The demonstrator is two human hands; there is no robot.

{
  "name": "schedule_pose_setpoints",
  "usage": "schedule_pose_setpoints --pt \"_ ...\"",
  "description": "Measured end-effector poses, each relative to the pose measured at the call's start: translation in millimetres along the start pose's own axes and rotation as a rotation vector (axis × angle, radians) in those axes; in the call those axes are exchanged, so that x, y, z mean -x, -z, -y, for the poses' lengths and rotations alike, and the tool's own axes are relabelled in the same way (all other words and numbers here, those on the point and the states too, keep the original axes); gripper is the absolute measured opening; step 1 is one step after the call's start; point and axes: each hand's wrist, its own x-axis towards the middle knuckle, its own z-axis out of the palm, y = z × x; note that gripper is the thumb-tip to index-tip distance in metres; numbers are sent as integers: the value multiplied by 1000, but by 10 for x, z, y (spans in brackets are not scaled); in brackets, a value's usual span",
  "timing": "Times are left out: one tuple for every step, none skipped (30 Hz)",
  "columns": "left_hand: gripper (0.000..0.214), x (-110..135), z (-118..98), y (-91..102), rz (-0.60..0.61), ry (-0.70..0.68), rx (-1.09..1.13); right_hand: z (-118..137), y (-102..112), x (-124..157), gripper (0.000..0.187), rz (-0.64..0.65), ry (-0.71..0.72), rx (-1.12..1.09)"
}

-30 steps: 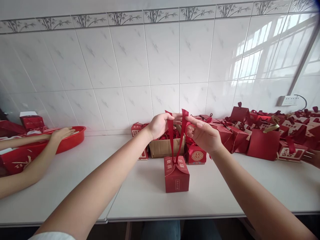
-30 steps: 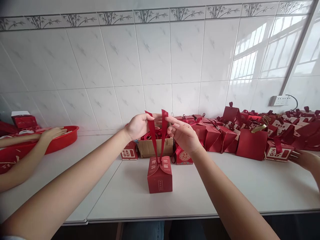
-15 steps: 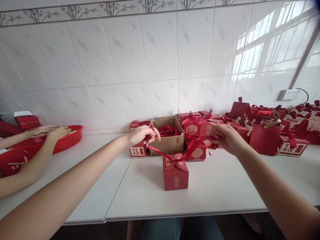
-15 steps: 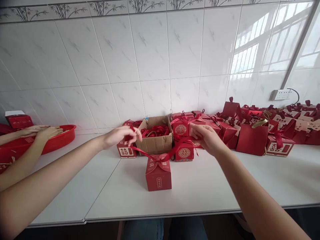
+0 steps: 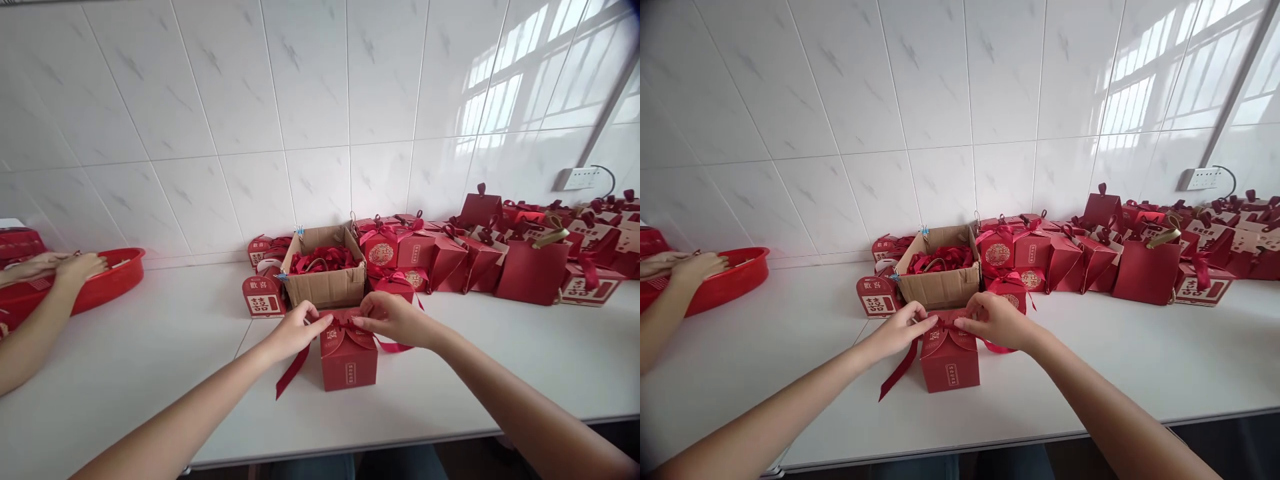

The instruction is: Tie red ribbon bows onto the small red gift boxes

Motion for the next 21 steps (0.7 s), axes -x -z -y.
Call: schedule_pose_setpoints --pt "46 -2 -5 -20 15 46 51 -17 -31 -25 43 30 -67 -32" --pt "48 -3 -14 -27 32 85 103 -42 -50 -44 46 64 -142 -72" --pt "49 -2 -25 -25 51 121 150 -73 -59 -57 49 105 -206 -120" --pt "51 0 -38 -16 75 150 187 -106 -61 -66 50 150 -250 -173" --pt "52 2 -52 -2 102 171 214 -137 -57 -69 51 201 -268 -223" --pt "53 4 -65 14 127 188 230 -164 -49 -69 51 253 -260 -262" --pt "54 5 -78 30 151 197 239 -186 -38 -66 53 300 -236 -283" --pt "55 7 -87 44 168 201 242 -202 -26 -62 56 336 -208 -288" --pt "55 7 -94 55 176 195 244 -212 -13 -57 58 362 -186 -290" --pt "54 7 -97 62 175 183 249 -215 0 -52 59 379 -173 -299" --pt "54 7 -96 66 166 171 258 -215 12 -48 59 391 -169 -314" --pt "52 7 -94 66 157 161 275 -212 24 -46 58 400 -169 -332" --pt "51 6 -90 64 154 158 299 -210 35 -46 56 407 -169 -354" --pt "49 6 -87 61 154 163 326 -209 44 -47 54 410 -165 -378" --pt "48 7 -85 58 158 170 353 -212 51 -49 52 406 -158 -403" --pt "47 8 -85 55 160 174 372 -220 55 -52 51 393 -148 -424" --pt "46 10 -87 53 162 173 380 -231 56 -54 49 378 -137 -445" --pt "45 13 -90 52 159 167 374 -247 54 -56 48 364 -127 -465" --pt "44 16 -93 52 153 158 359 -266 49 -57 46 353 -118 -481" --pt "43 18 -96 54 146 145 339 -286 40 -56 46 344 -111 -489" --pt "42 19 -97 56 138 129 317 -306 28 -53 45 335 -102 -487"
